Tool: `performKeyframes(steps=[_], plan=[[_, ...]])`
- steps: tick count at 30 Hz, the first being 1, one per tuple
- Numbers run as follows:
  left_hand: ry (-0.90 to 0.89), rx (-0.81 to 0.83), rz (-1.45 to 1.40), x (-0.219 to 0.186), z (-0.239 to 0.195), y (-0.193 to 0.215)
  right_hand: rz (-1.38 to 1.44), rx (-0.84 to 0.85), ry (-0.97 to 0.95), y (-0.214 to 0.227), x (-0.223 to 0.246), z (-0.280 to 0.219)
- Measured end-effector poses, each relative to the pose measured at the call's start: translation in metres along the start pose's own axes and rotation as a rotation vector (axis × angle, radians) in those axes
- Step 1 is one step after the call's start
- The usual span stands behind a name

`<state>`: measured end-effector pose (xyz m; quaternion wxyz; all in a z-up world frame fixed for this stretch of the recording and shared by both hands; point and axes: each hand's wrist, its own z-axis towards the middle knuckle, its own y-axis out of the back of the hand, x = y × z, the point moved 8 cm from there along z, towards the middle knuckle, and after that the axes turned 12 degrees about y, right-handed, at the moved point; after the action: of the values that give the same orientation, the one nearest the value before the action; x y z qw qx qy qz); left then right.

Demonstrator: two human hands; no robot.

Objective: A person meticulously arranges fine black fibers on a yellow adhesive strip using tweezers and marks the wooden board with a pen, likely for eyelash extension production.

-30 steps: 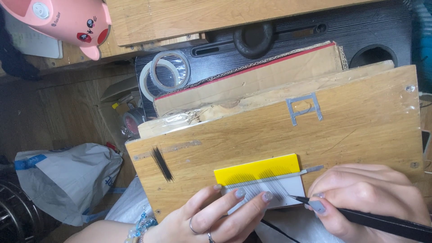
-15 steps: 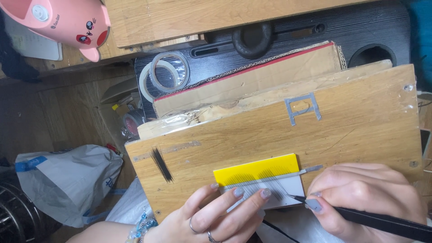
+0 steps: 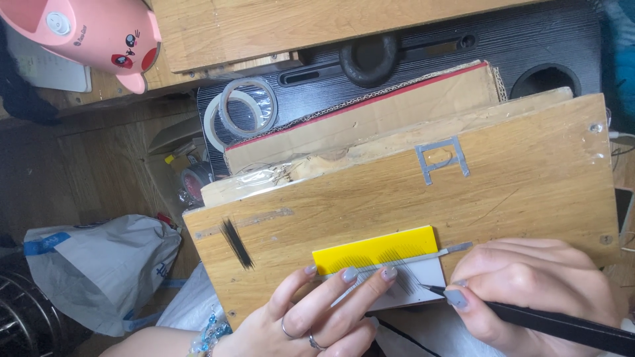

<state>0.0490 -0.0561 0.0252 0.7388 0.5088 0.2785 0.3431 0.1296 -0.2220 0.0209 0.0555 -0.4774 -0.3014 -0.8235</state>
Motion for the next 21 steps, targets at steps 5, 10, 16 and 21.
performKeyframes(steps=[5,10,16,21], plan=[[0.002,0.008,0.018,-0.0009,-0.0020,-0.0015,0.006,0.019,0.026,-0.0017,-0.0021,-0.0018],[0.032,-0.013,0.055,0.0002,0.0049,0.0004,-0.009,0.010,0.009,-0.0013,-0.0007,-0.0006],[0.050,0.008,0.099,-0.0012,0.0066,-0.0014,-0.012,0.012,0.005,-0.0015,-0.0011,0.0003],[0.046,0.030,0.132,-0.0054,0.0003,-0.0073,-0.024,-0.009,-0.014,-0.0006,0.0005,0.0018]])
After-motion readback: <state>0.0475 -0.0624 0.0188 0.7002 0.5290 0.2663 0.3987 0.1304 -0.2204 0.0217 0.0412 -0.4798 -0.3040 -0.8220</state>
